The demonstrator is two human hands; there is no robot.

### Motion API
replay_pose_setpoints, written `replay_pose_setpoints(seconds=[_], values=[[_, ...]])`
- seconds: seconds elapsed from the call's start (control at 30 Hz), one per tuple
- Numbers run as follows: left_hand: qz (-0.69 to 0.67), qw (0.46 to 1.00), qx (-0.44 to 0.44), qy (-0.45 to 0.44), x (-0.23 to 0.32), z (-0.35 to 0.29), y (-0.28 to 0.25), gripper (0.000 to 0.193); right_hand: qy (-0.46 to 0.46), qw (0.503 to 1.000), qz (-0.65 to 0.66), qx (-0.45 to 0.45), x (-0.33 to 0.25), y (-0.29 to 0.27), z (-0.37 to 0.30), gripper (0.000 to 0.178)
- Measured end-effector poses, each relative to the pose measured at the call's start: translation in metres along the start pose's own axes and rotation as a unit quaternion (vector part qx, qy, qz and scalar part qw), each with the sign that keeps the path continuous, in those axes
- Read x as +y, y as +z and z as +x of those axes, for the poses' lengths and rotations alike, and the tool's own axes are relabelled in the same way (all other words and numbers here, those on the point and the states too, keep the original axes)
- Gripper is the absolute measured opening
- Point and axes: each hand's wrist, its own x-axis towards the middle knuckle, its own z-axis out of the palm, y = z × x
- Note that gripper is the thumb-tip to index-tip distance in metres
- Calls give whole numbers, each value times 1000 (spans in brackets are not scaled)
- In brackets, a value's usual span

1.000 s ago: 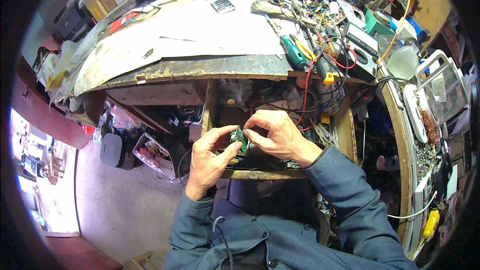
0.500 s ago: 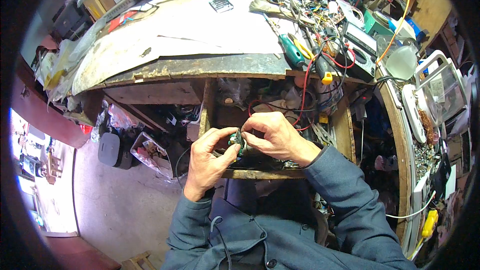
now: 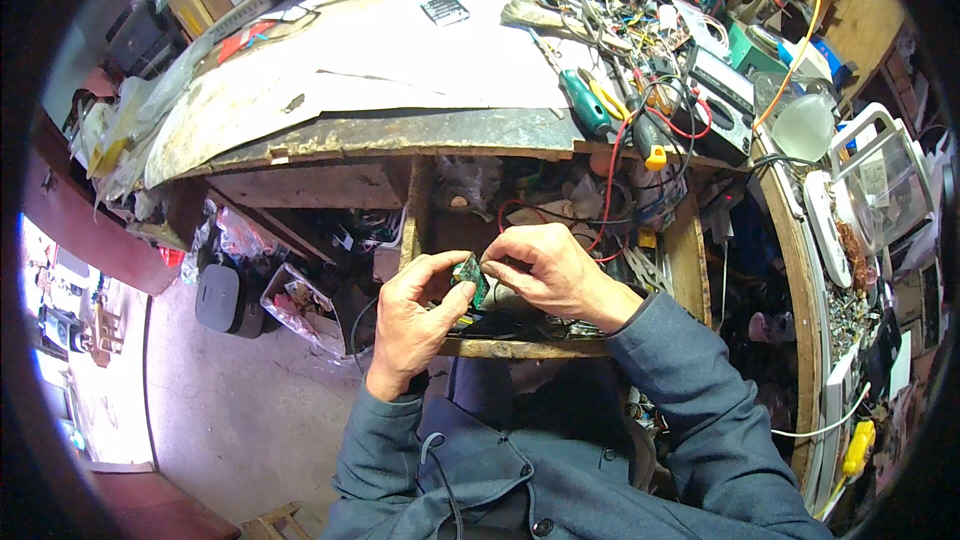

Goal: The person inspects a small green circuit board, then picks up and examines a black power adapter and its cable. They open a drawer, search through items, and handle a black fabric pouch and a red wire before returning to inspect the adapter again.

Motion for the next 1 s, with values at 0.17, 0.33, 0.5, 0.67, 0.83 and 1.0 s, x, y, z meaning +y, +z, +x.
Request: replay_pose_setpoints(seconds=[0.17, 0.33, 0.5, 0.67, 0.83, 1.0], values=[[13, 1000, 0, 9, 0, 0, 0, 31, 14, 1000, 5, -5, -2, -1, 0, 13], [63, 997, -35, 13, 6, 1, -3, 32, 11, 1000, 1, -7, 1, -1, -1, 10], [122, 991, -34, 52, 13, 0, -4, 31, 39, 999, 16, -20, 0, 0, 1, 13], [179, 973, -10, 145, 13, 2, 4, 32, 108, 993, 37, -25, -4, -1, 0, 16], [216, 958, 9, 187, 13, -2, 10, 32, 113, 993, -20, -33, -4, -2, -1, 15], [204, 959, 19, 196, 6, -5, 9, 32, 124, 991, -20, -42, -8, -1, 0, 13]])
